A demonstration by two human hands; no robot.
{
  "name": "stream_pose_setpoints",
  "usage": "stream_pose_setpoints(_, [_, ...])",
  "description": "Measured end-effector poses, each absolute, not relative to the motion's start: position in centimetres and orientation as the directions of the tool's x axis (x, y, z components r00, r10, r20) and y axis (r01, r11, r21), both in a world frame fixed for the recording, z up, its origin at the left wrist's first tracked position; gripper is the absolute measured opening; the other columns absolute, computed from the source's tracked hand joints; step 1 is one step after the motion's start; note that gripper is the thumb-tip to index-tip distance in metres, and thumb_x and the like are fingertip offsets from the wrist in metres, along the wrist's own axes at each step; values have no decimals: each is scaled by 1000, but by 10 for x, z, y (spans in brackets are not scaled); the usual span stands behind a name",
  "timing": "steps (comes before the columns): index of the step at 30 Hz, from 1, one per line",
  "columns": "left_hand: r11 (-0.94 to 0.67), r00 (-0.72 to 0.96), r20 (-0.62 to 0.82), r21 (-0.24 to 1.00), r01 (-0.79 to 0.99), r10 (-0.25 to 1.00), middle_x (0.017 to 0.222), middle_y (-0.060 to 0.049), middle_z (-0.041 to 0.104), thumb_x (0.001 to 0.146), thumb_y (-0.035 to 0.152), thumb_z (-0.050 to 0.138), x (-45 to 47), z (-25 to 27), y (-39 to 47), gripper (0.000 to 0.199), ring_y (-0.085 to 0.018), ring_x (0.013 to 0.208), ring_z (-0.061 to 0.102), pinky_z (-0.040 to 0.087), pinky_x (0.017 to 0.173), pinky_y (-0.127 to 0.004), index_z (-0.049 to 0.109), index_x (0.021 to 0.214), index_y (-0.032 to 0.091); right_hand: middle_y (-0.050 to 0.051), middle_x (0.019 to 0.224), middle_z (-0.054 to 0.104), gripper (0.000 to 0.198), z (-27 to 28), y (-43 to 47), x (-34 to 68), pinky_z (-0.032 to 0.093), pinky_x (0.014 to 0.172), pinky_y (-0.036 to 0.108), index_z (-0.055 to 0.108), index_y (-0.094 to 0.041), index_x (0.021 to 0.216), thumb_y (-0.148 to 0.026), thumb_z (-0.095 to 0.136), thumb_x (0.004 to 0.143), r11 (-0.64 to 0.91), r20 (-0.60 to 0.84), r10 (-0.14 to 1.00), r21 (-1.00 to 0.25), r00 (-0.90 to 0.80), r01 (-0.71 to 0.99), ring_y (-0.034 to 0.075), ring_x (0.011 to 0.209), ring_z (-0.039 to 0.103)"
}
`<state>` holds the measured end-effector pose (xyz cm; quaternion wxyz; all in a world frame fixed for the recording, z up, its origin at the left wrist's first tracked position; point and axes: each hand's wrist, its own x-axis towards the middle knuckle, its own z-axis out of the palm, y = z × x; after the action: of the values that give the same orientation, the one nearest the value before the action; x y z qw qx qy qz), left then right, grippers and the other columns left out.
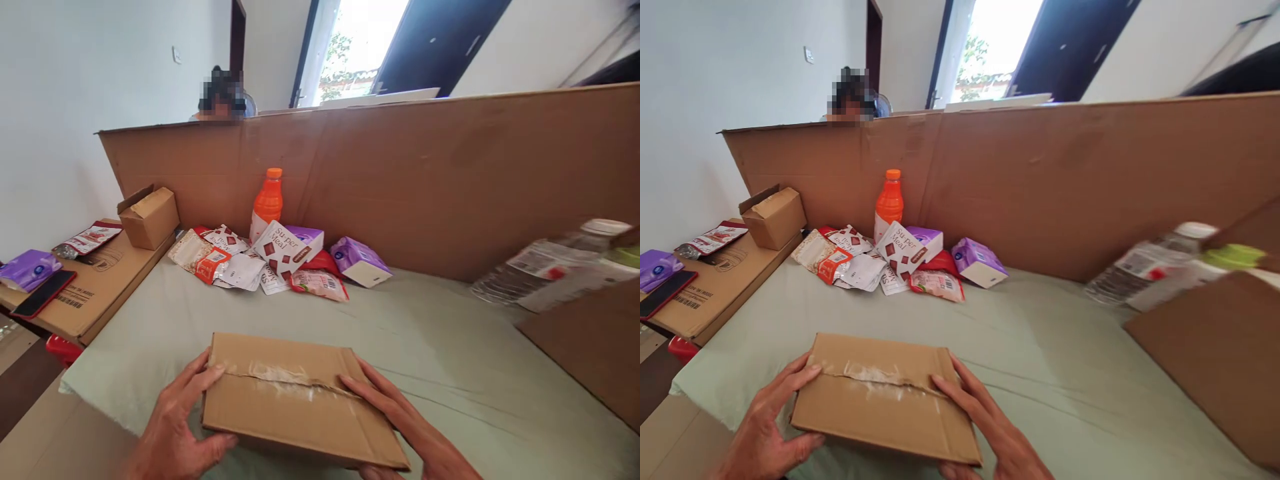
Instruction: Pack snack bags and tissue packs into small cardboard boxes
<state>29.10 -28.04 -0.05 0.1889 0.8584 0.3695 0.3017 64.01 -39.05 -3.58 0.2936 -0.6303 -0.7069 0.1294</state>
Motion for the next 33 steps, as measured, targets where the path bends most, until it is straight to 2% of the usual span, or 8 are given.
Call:
stream_pose_setpoints(4, [-605, 390, 476, 483, 633, 788, 135, -6, 69, 68, 17, 75, 244, 12, -261, 71, -28, 123, 67, 57, 102, -42, 60, 136, 30, 16, 167, 27, 75, -11, -314, 598, 46, 111, 53, 46, -29, 154, -61, 63, 89, 276, 189, 961, -648, -202, 709, 38, 149, 34])
stream_pose_setpoints(8, [-501, 222, 541, 447, 741, 811, 130, -4, 72, 77, 35, 74, 187, 34, -232, 55, -28, 115, 71, 57, 101, -44, 65, 131, 29, 19, 168, 23, 82, 20, -220, 543, 34, 117, 60, 45, -26, 154, -67, 64, 86, 479, 285, 870, -681, -402, 554, 38, 152, 27])
stream_pose_setpoints(15, [-141, -183, 515, 528, 838, 837, 129, -3, 71, 76, 57, 70, 110, 61, -174, 60, -32, 112, 70, 55, 103, -47, 66, 130, 30, 14, 168, 25, 82, 52, -61, 429, 25, 122, 56, 46, -24, 152, -53, 75, 82, 663, 407, 692, -684, -596, 304, 33, 153, 27])
stream_pose_setpoints(18, [-38, -264, 482, 530, 847, 835, 135, -7, 67, 78, 56, 64, 102, 54, -152, 63, -34, 114, 68, 52, 106, -50, 63, 133, 25, 13, 159, 44, 77, 41, -12, 386, 34, 119, 47, 52, -21, 147, -39, 79, 77, 615, 389, 720, -741, -575, 268, 30, 146, 41])
stream_pose_setpoints(21, [0, -248, 451, 482, 876, 857, 139, -14, 62, 80, 56, 57, 102, 46, -134, 69, -37, 117, 65, 53, 103, -53, 58, 138, 19, 11, 156, 49, 74, 21, 18, 357, 42, 114, 45, 42, -21, 154, -34, 67, 85, 549, 389, 802, -779, -453, 303, 28, 138, 51])
stream_pose_setpoints(24, [-18, -168, 444, 386, 922, 880, 144, -18, 56, 83, 53, 54, 109, 43, -115, 71, -39, 122, 62, 54, 100, -55, 51, 144, 17, 10, 161, 41, 74, 5, 36, 342, 37, 118, 47, 25, -20, 161, -31, 52, 93, 494, 395, 862, -792, -317, 358, 27, 144, 43])
stream_pose_setpoints(28, [11, -144, 387, 326, 945, 911, 144, -20, 52, 90, 46, 53, 125, 47, -87, 65, -35, 110, 67, 54, 97, -54, 47, 147, 17, 18, 166, 29, 77, -4, 56, 333, 26, 124, 46, 10, -9, 163, -30, 42, 97, 422, 374, 907, -795, -196, 435, 27, 152, 30])
stream_pose_setpoints(33, [70, -179, 390, 278, 958, 903, 141, -24, 54, 92, 38, 54, 148, 48, -57, 65, -41, 121, 61, 53, 97, -56, 41, 150, 12, 25, 162, 33, 78, -13, 72, 329, 26, 123, 51, 18, -4, 160, -30, 50, 94, 380, 305, 925, -756, -227, 533, 32, 150, 33])
